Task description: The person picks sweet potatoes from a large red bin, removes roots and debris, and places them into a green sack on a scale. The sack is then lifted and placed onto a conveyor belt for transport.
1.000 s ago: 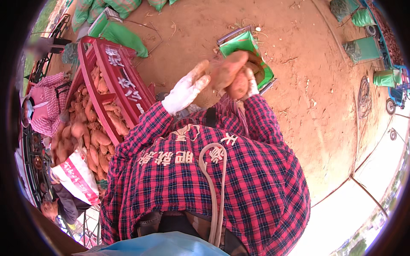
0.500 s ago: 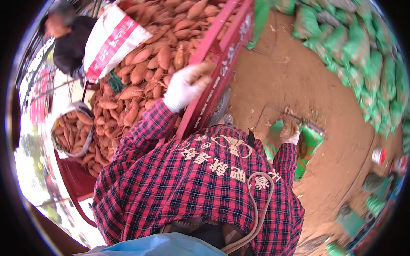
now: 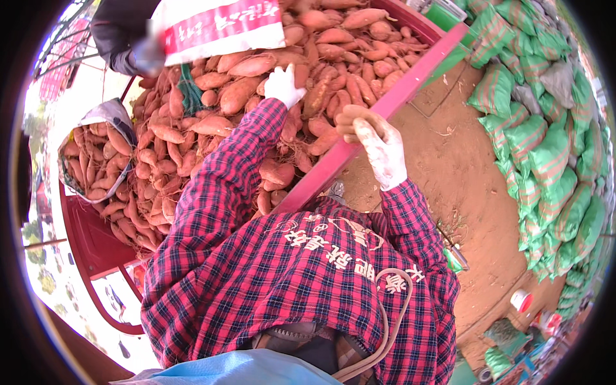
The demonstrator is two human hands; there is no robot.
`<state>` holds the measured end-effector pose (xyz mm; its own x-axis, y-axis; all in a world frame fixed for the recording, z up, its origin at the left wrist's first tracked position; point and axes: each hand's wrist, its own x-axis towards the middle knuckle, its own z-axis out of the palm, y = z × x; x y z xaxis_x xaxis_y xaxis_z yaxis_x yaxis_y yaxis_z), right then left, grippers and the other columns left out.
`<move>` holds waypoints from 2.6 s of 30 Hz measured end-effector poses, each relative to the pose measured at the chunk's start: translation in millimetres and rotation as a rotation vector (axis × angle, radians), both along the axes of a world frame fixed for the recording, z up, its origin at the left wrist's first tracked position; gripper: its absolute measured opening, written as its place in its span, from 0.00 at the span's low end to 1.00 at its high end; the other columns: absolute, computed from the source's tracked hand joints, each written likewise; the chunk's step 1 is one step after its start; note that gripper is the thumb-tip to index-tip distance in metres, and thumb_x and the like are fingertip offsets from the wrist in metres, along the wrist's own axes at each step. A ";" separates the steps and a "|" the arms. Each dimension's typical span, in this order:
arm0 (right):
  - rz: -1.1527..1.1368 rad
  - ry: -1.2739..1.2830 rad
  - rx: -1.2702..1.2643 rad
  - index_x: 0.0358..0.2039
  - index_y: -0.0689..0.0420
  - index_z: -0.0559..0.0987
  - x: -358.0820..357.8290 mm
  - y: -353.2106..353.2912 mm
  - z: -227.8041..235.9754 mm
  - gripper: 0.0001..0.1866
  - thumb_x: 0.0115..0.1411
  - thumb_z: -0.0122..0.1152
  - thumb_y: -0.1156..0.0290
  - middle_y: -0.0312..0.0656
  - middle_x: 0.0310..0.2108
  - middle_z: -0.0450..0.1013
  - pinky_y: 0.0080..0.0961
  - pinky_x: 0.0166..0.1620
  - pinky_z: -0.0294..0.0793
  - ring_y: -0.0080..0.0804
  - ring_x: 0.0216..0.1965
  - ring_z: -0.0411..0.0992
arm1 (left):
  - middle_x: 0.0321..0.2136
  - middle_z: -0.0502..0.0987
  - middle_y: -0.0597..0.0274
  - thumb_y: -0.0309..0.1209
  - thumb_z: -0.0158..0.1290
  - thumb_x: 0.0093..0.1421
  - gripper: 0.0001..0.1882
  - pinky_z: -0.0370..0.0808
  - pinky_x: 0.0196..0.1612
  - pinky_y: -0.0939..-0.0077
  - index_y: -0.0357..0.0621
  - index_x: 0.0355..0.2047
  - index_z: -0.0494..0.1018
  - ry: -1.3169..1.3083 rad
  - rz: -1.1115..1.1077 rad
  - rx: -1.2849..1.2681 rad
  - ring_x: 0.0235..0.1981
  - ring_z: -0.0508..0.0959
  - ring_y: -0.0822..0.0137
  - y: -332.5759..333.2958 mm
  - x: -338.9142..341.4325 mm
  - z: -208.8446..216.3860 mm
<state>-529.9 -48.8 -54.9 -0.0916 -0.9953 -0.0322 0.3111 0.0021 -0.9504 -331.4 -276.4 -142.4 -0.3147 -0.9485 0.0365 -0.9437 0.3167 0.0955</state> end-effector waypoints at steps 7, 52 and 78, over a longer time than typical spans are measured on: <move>0.050 -0.576 0.354 0.63 0.62 0.67 40.3 -68.5 -11.9 0.29 0.68 0.57 0.58 0.46 0.60 0.68 0.41 0.58 0.72 0.36 0.58 0.68 | 0.57 0.69 0.39 0.47 0.55 0.62 0.38 0.66 0.62 0.58 0.33 0.64 0.61 0.669 -0.350 0.025 0.58 0.70 0.44 98.3 5.8 79.6; 0.334 -1.207 0.017 0.66 0.58 0.63 34.5 -21.3 -53.8 0.52 0.53 0.61 0.31 0.40 0.62 0.69 0.51 0.66 0.62 0.42 0.63 0.65 | 0.43 0.79 0.41 0.51 0.63 0.46 0.41 0.75 0.52 0.56 0.40 0.56 0.70 0.107 0.073 -0.039 0.47 0.79 0.45 -113.3 146.5 52.8; -0.530 -1.270 -0.116 0.64 0.49 0.69 -68.9 287.2 -133.2 0.50 0.49 0.60 0.26 0.43 0.63 0.67 0.49 0.66 0.62 0.45 0.63 0.64 | 0.62 0.64 0.38 0.38 0.59 0.59 0.40 0.65 0.64 0.58 0.37 0.68 0.57 0.530 -1.057 0.501 0.63 0.66 0.44 383.0 -173.0 93.9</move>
